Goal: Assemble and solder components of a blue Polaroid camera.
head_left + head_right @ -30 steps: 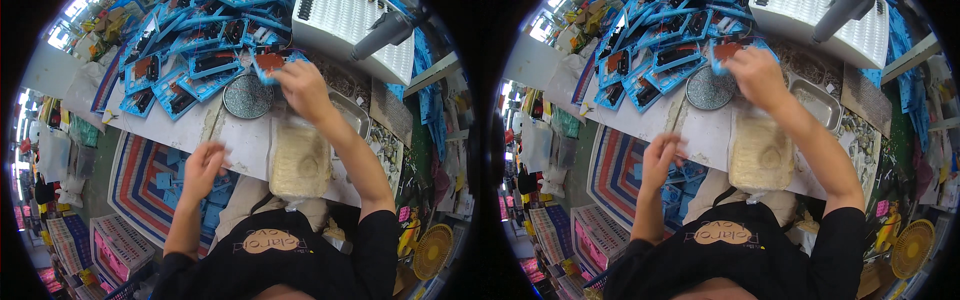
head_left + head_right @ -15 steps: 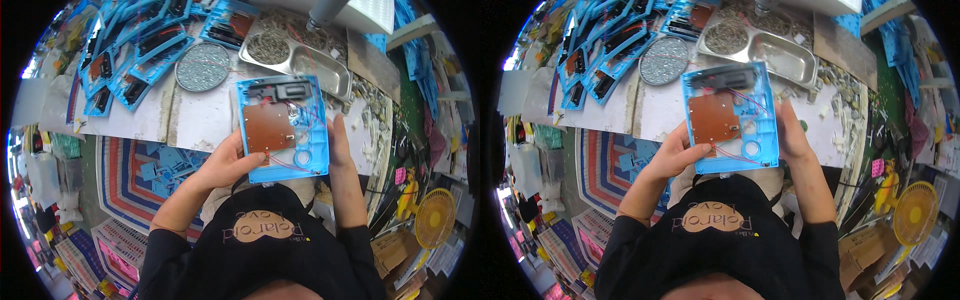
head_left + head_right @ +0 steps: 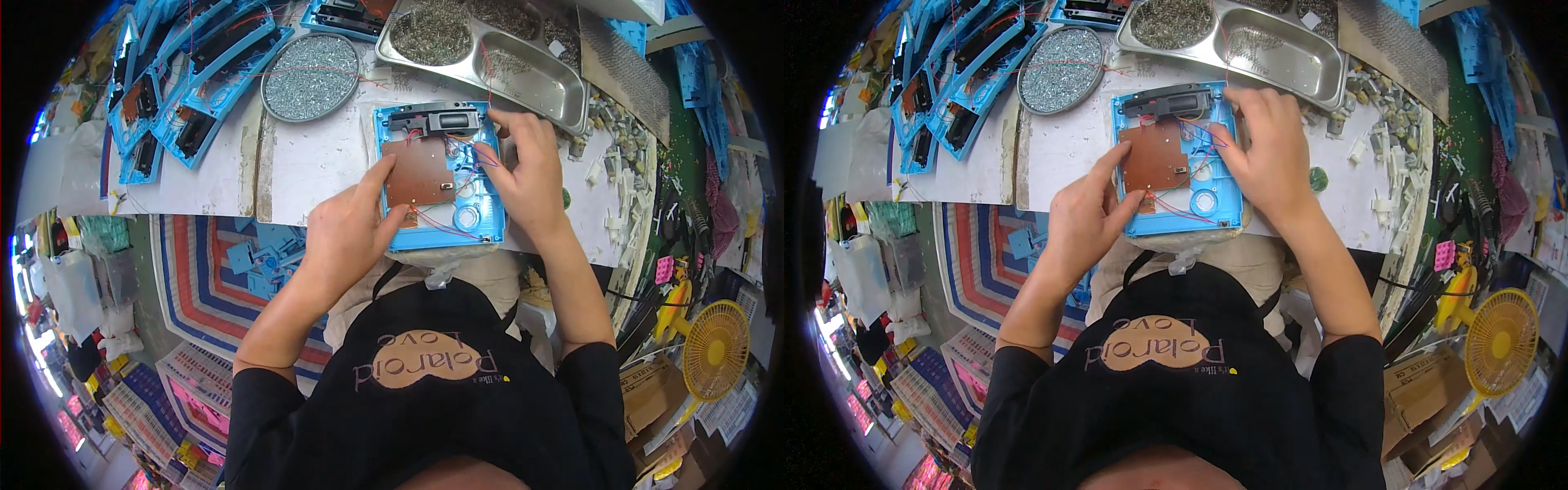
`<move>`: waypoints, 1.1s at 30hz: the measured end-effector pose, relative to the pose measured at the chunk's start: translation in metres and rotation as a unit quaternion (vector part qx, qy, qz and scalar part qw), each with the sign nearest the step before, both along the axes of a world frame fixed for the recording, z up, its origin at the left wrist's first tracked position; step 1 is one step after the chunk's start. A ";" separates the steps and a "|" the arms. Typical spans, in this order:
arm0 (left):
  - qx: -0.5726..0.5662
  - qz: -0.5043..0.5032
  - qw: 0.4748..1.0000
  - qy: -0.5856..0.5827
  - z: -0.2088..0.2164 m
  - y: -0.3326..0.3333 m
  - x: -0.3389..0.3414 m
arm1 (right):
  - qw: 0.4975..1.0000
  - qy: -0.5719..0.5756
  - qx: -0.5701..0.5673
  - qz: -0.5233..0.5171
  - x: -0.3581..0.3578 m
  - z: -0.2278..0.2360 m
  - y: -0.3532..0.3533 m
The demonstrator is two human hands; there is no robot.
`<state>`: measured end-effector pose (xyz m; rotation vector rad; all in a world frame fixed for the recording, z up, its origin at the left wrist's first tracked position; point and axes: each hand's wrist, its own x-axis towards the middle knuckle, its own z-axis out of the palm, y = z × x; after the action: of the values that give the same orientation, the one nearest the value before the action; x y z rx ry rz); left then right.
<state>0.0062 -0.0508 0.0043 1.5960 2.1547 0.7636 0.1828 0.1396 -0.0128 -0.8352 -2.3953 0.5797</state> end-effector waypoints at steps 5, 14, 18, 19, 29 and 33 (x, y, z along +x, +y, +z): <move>0.127 -0.105 0.983 0.076 0.002 0.022 -0.001 | 0.963 0.052 -0.266 0.005 -0.009 0.000 0.032; 0.051 -0.161 0.979 0.115 0.007 0.043 0.010 | 0.986 -0.142 -0.042 -0.071 -0.037 0.030 0.054; 0.076 -0.167 0.972 0.149 0.004 0.046 0.011 | 0.986 -0.165 -0.022 -0.023 -0.046 0.025 0.065; 0.083 -0.169 0.969 0.158 0.004 0.046 0.011 | 0.989 -0.143 -0.022 -0.009 -0.046 0.020 0.071; 0.130 -0.149 0.980 0.017 0.002 0.037 0.009 | 0.897 0.203 -0.389 -0.042 0.086 0.020 -0.026; 0.148 -0.145 0.978 0.033 0.002 0.048 0.019 | 0.876 0.245 -0.414 -0.036 0.087 0.030 -0.026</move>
<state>0.0248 -0.0031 0.0061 2.0540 1.8542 0.9795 0.2699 0.1132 0.0172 -0.9428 -1.6012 1.6248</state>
